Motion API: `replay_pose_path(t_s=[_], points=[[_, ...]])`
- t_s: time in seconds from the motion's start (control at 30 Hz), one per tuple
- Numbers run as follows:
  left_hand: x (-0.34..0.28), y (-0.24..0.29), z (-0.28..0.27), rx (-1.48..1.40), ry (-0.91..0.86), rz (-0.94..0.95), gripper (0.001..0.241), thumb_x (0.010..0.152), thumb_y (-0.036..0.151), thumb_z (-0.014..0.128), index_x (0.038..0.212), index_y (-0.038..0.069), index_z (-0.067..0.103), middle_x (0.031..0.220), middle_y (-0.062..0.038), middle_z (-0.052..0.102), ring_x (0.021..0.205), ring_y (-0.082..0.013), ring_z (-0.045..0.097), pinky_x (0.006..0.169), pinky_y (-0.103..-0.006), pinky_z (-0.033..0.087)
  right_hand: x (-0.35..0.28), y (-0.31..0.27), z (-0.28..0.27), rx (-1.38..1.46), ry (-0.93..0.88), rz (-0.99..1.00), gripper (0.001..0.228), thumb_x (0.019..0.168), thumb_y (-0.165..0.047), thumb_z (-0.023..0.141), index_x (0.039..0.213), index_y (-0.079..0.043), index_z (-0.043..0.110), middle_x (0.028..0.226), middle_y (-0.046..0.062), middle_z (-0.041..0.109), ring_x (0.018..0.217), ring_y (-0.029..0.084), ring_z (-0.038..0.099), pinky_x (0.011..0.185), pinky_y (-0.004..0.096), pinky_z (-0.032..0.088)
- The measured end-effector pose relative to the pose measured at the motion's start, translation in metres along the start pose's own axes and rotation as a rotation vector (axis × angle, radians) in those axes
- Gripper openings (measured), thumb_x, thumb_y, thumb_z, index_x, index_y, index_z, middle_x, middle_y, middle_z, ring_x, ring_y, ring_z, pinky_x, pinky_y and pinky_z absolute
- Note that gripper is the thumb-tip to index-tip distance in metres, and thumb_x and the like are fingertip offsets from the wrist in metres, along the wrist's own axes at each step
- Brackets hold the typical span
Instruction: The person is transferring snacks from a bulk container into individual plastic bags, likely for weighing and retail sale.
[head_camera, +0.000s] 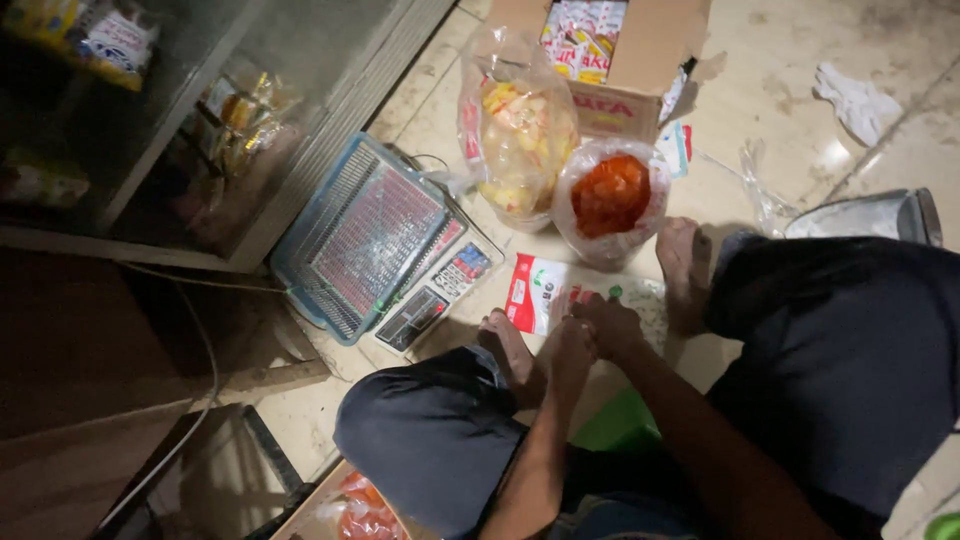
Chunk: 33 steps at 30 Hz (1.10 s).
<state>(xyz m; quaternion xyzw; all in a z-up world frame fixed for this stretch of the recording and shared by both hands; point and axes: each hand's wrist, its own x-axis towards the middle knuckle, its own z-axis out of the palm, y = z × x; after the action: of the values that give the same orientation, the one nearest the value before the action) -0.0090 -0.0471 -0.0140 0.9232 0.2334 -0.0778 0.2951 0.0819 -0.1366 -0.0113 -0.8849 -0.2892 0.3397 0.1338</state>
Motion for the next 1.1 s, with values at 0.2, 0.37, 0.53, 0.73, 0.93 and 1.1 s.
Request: replay_pose_path(t_s=[0.2,0.37,0.53,0.73,0.93,1.1], points=[[-0.002,0.023,-0.017,-0.973,-0.161,-0.669,0.013,0.081,0.022,0.059,0.075,0.019,0.048,0.057,0.000,0.046,0.050,-0.0136,0.049,0.045,-0.0346,0.044,0.037,0.049,0.078,-0.175,-0.004,-0.091,0.075,0.084,-0.023,0.079,0.146,-0.046,0.043,0.127,0.009,0.054,0.119,0.042,0.061,0.083,0.057,0.060],[0.026,0.003,0.014,-0.963,-0.126,-0.857,0.019,0.086,0.019,0.057,0.084,0.000,0.056,0.071,-0.020,0.059,0.067,-0.0369,0.068,0.056,-0.0529,0.060,-0.008,-0.013,-0.017,-0.122,-0.044,-0.062,0.050,0.081,-0.026,0.078,0.127,-0.032,0.058,0.125,0.010,0.055,0.120,0.040,0.059,0.079,0.059,0.059],[0.006,0.049,-0.042,-0.770,-0.093,-0.466,0.033,0.091,0.034,0.056,0.104,0.007,0.070,0.085,-0.013,0.068,0.080,-0.0254,0.071,0.075,-0.0465,0.057,0.029,0.014,0.025,0.080,-0.059,0.097,0.046,0.092,-0.026,0.067,0.135,-0.024,0.053,0.130,0.010,0.056,0.125,0.037,0.056,0.090,0.057,0.055],[0.016,0.011,-0.008,-0.507,0.300,-0.508,0.045,0.088,0.063,0.048,0.098,0.023,0.063,0.092,-0.002,0.063,0.091,-0.0220,0.068,0.083,-0.0396,0.055,0.056,0.066,0.042,1.387,-0.082,-0.124,0.057,0.079,-0.065,0.070,0.096,-0.010,0.072,0.069,0.015,0.061,0.053,0.029,0.059,0.038,0.042,0.050],[0.022,0.062,-0.070,-1.255,0.806,0.068,0.070,0.087,0.021,0.071,0.147,0.002,0.041,0.137,-0.012,0.051,0.121,-0.0209,0.054,0.104,-0.0318,0.047,0.002,-0.008,-0.100,0.996,0.468,-0.010,0.023,0.105,-0.020,0.067,0.102,0.002,0.062,0.082,0.015,0.065,0.061,0.028,0.061,0.052,0.043,0.051],[-0.009,0.109,-0.205,-1.689,0.497,-0.388,0.036,0.092,0.041,0.071,0.118,0.016,0.069,0.094,0.001,0.069,0.069,-0.0066,0.061,0.049,-0.0190,0.043,-0.084,-0.107,-0.196,0.897,0.302,-0.466,0.036,0.111,-0.010,0.042,0.144,0.001,0.054,0.136,0.009,0.056,0.114,0.016,0.050,0.104,0.027,0.040]])
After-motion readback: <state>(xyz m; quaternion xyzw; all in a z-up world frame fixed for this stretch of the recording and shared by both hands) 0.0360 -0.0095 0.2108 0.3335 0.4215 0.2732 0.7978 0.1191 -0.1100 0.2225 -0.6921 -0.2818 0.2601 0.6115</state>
